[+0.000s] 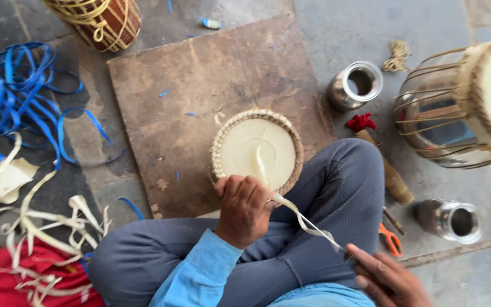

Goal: The person sits cross-legged on the floor and uses a wooden mallet to hammer a white strap around the rim of a small drum. They repeatedly pull the strap tight and strike it to secure it in place, working on the same drum throughout the clip.

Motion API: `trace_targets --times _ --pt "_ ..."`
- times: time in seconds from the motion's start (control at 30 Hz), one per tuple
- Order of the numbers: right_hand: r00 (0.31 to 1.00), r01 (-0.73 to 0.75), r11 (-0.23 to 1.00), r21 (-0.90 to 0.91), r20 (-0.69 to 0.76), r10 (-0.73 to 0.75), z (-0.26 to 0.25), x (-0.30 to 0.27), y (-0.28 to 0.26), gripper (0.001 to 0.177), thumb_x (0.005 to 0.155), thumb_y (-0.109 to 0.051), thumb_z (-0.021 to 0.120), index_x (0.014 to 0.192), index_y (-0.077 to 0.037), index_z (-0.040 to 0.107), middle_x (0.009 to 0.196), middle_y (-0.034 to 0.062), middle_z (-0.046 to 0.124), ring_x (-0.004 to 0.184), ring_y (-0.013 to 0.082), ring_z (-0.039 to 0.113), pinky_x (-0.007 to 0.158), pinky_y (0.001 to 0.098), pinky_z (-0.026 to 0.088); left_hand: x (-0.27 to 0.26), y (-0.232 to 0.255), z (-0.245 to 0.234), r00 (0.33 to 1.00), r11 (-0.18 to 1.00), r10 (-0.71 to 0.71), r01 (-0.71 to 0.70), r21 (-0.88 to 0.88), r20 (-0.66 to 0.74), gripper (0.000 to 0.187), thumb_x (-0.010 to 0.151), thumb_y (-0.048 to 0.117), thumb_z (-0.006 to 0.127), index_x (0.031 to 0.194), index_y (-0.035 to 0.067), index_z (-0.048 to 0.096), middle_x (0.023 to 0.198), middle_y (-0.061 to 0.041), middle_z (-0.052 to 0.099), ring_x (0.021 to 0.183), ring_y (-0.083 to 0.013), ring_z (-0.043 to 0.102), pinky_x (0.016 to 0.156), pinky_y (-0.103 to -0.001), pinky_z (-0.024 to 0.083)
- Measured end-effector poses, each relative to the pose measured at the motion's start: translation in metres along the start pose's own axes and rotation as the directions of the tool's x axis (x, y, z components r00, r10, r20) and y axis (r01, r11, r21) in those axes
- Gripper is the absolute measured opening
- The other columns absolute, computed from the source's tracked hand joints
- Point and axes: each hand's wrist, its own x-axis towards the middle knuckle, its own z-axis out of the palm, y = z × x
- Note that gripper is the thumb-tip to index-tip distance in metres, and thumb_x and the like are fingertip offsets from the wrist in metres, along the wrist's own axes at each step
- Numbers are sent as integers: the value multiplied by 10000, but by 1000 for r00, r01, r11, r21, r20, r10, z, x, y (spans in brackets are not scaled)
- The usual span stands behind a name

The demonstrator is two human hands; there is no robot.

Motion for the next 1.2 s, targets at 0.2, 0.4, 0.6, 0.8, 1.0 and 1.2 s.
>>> trace_targets --times 0.2,0.4,0.6,0.8,1.0,1.2 --pt "996 85 963 255 -19 -83 27 -14 24 568 867 -62 700 1428 -72 610 1136 104 716 1051 223 705 917 345 464 7 2 2 998 998 55 -55 17 1 221 859 260 787 953 146 623 972 -13 565 1000 -257 519 926 -460 298" --pt "690 -634 85 768 513 510 60 -11 15 566 1043 -109 642 1604 -138 573 1021 223 547 839 305 522 665 488 387 7 -5 -2 999 998 35 -33 44 -24 257 861 312 796 907 142 608 949 -12 576 991 -258 529 928 -466 298" --pt "910 382 917 111 -218 -353 58 28 -31 526 1070 -247 540 1577 -132 461 1070 151 658 945 192 635 823 296 475 6 -5 6 999 1000 18 -19 18 28 243 913 279 781 973 114 613 1000 -42 580 1018 -269 521 952 -442 332" --pt "872 -488 35 872 488 -19 78 39 6 589 1027 -268 530 1558 -81 359 850 153 644 479 99 548 493 227 468 6 -7 -13 991 986 135 -135 -95 -8 191 896 262 715 1005 125 639 1055 -34 576 1032 -252 544 954 -450 365" --pt "841 -399 471 787 518 -152 48 59 9 530 1025 -227 594 1513 -36 509 836 87 627 531 112 573 616 266 507 27 -3 -7 985 966 -116 143 216 -130 397 850 450 822 900 108 626 1029 -73 549 965 -269 550 840 -445 382" --pt "998 -39 839 542 62 7 14 128 -33 380 990 -253 632 1310 -55 685 898 40 675 752 97 626 655 259 543 41 18 3 985 997 -41 51 59 -169 217 829 149 804 983 125 654 1085 -20 570 1036 -235 587 898 -413 385"
